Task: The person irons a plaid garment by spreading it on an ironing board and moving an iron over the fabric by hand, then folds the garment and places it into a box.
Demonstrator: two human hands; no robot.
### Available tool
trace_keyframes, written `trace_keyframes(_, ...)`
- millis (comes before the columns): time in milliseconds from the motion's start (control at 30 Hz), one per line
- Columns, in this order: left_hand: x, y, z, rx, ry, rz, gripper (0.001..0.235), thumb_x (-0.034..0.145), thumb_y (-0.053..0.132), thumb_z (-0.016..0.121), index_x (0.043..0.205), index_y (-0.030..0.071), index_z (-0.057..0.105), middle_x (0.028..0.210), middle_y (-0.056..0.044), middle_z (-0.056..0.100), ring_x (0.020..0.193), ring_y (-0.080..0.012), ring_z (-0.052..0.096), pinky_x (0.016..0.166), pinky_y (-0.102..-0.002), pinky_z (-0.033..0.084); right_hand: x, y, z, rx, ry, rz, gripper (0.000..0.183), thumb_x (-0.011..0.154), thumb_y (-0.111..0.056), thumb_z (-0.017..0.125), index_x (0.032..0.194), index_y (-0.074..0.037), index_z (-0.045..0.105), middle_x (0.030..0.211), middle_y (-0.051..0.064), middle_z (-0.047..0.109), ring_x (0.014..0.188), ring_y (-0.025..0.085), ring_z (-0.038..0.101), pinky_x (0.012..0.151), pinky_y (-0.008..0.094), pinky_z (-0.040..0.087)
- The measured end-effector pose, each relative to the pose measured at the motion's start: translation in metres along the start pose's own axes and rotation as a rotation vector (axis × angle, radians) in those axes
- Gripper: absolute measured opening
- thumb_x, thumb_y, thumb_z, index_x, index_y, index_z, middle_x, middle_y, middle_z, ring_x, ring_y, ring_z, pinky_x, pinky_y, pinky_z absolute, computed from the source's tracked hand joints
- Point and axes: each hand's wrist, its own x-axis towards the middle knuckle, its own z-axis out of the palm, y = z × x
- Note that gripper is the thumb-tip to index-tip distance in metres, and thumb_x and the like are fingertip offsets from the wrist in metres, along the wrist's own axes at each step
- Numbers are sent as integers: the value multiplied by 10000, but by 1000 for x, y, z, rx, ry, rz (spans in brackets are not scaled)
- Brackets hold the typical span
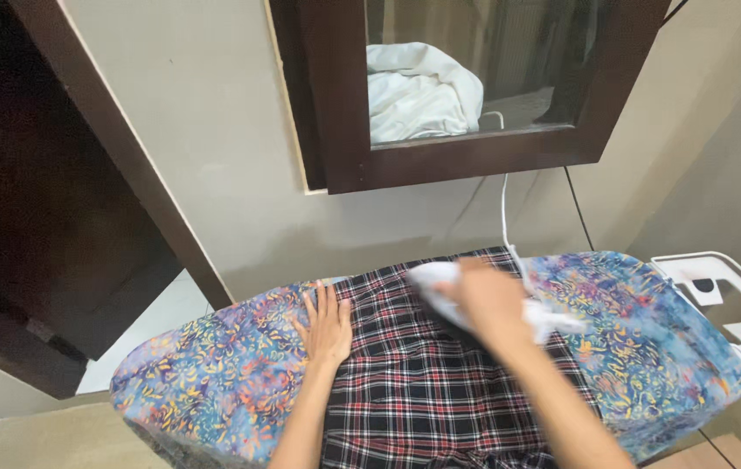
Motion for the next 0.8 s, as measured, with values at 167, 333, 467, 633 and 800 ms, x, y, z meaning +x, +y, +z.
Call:
trace_keyframes(167,4,-7,7,-209,130,10,635,999,475,17,1545,184,-128,1627,-62,19,1489,-313,-34,1137,-657,-8,30,-79,101,151,32,-335,509,873,-519,593,955,-17,601,795,165,658,747,369,710,654,482,562)
trace_keyframes(333,7,-8,11,-24,74,-7,613,1003,503,-11,1546,235,-108,1629,-7,-20,1485,-320,-77,1142,-643,-38,41,-85,137,72,107,-300,452,831,-445,679,925,-9,602,757,143,632,663,344,703,574,447,564)
trace_keyframes(467,21,-11,24,206,-13,-102,645,966,623,-31,1543,339,13,1626,71,-83,1482,-285,-142,1140,-645,-81,67,-29,152,-29,104,-142,482,862,-453,635,1010,3,593,911,221,678,770,368,719,668,515,558)
trace_keyframes(633,14,-4,17,186,-38,-138,647,961,639,-26,1541,359,43,1624,99,-87,1485,-268,-128,1142,-632,-85,79,61,121,-54,107,35,529,872,-512,607,995,2,589,911,225,692,816,390,720,724,510,556)
trace_keyframes(800,9,0,10,153,-48,-132,658,960,642,-33,1544,351,51,1624,93,-86,1484,-269,-127,1142,-631,-90,76,95,93,-73,133,111,531,866,-498,629,953,25,613,873,229,705,840,412,715,745,512,550)
